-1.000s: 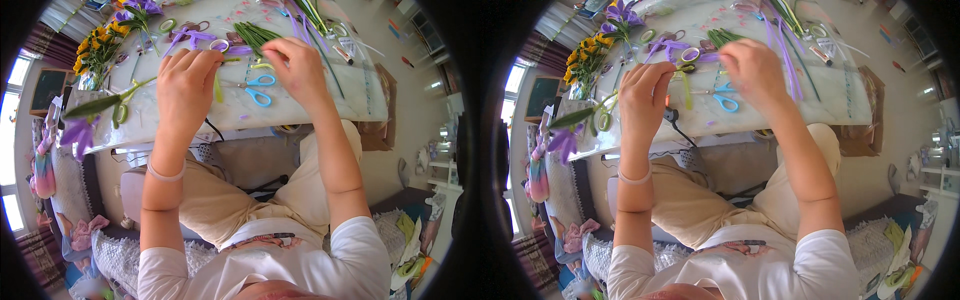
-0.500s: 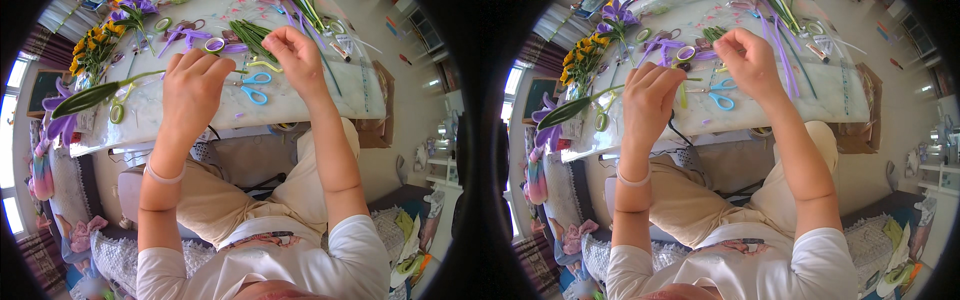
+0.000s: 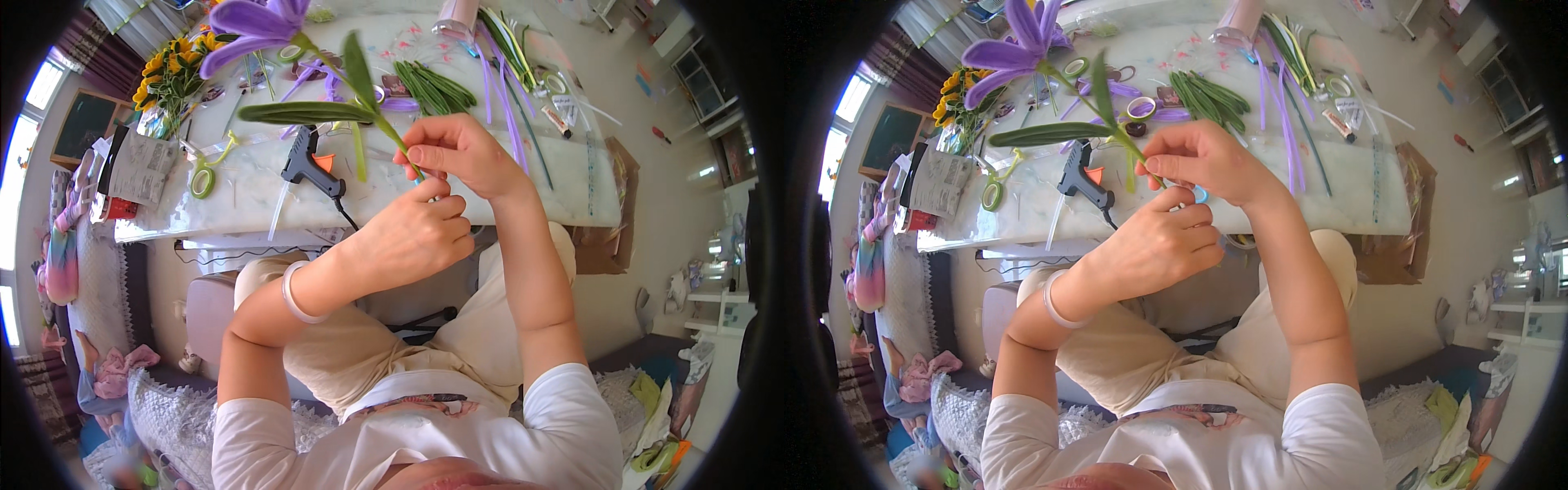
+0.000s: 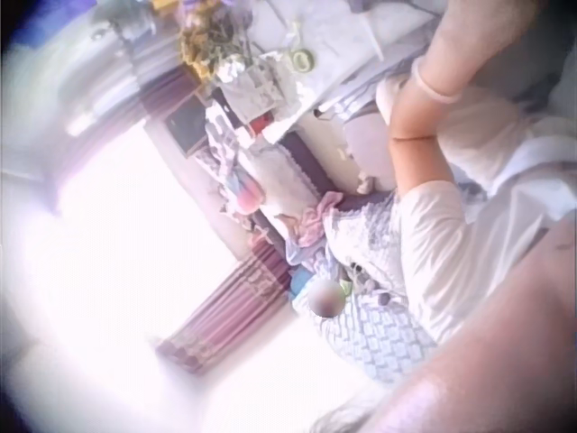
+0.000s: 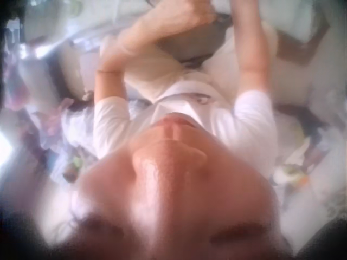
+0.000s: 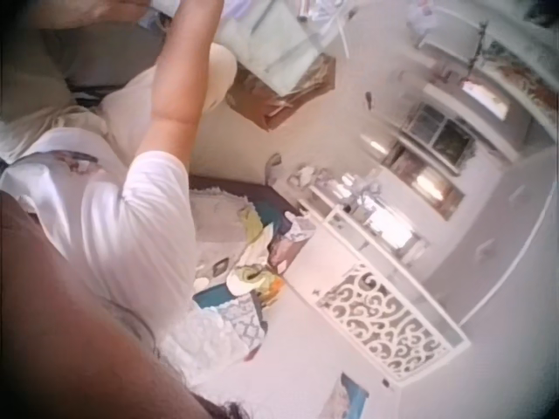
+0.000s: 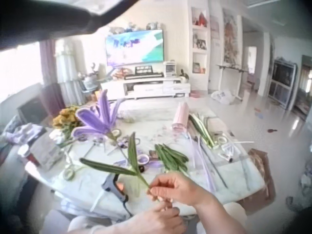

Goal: The person assembles artificial flowers using pipe cleaners, a hot glue gun, and wire stems. They wrap green tape around a stem, attach purple pipe cleaner petals to a wire, and secure the components with hot glue.

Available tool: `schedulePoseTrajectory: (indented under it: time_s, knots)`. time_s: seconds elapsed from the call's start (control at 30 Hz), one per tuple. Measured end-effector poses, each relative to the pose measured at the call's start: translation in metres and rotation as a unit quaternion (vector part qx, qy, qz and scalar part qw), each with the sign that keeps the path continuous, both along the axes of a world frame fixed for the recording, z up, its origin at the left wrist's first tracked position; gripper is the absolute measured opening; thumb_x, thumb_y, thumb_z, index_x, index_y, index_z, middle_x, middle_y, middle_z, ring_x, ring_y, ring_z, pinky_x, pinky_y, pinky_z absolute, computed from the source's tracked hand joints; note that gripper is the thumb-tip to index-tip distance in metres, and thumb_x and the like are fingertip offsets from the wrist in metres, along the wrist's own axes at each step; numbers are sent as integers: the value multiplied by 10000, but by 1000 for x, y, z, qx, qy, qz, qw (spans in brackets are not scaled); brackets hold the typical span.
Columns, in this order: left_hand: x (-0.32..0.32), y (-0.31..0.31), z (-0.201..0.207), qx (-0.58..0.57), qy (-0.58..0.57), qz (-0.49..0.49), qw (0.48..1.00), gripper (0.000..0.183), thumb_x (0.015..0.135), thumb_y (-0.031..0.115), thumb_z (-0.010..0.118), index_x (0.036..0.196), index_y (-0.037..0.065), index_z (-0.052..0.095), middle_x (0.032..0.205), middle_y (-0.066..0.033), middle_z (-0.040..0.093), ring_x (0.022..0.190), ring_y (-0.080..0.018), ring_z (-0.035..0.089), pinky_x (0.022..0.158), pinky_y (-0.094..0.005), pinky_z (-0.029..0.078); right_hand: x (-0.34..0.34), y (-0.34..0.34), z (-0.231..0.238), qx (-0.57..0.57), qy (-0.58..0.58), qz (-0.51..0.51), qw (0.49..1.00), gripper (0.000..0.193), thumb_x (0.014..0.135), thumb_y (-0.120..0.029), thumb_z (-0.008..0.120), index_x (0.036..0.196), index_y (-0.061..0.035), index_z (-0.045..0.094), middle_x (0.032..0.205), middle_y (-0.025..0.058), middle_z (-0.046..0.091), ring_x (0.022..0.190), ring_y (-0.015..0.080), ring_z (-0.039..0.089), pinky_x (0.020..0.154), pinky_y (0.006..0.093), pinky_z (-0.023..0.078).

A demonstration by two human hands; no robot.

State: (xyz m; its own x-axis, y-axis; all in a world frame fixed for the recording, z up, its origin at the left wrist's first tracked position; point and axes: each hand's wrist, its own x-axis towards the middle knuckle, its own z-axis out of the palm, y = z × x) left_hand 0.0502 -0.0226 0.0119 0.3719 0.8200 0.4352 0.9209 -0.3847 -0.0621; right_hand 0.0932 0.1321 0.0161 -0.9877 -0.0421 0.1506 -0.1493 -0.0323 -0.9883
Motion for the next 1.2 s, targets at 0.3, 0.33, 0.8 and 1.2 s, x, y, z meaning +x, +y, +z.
schedulePoseTrajectory:
  time_s: [0.3, 0.33, 0.8, 1.2]
  knots:
    - [-105, -18, 19, 80, -473, 184, 858, 331, 642, 85, 782, 818, 66, 502, 816, -1, 528, 761, -102, 500, 641, -259, 386, 8, -9, -2, 6, 21, -107, 994, 150, 874, -118, 551, 918, 14, 607, 745, 10, 595, 640, 41, 489, 569, 194, 386]
    - [-106, -19, 17, 102, -537, 136, 826, 374, 639, 68, 781, 868, 69, 486, 864, -11, 522, 805, -113, 497, 673, -259, 391, 7, -13, -2, -2, 15, -94, 995, 148, 875, -120, 550, 917, 10, 607, 745, 11, 595, 626, 39, 473, 559, 194, 375]
    - [-87, -7, 12, 131, -687, -92, 708, 599, 717, -15, 708, 1184, 10, 334, 1059, -121, 570, 1043, -186, 513, 904, -324, 385, 7, -33, 2, -36, 43, -38, 998, 131, 884, -79, 515, 918, 14, 600, 749, 19, 582, 646, 57, 477, 589, 203, 388]
    - [-75, -5, 20, 178, -712, -101, 671, 539, 771, -17, 661, 1232, -7, 382, 1061, -110, 581, 997, -179, 545, 852, -325, 450, 8, -40, 10, 28, 82, -116, 989, 109, 878, -63, 537, 912, 26, 591, 767, 35, 592, 707, 66, 525, 639, 212, 432]
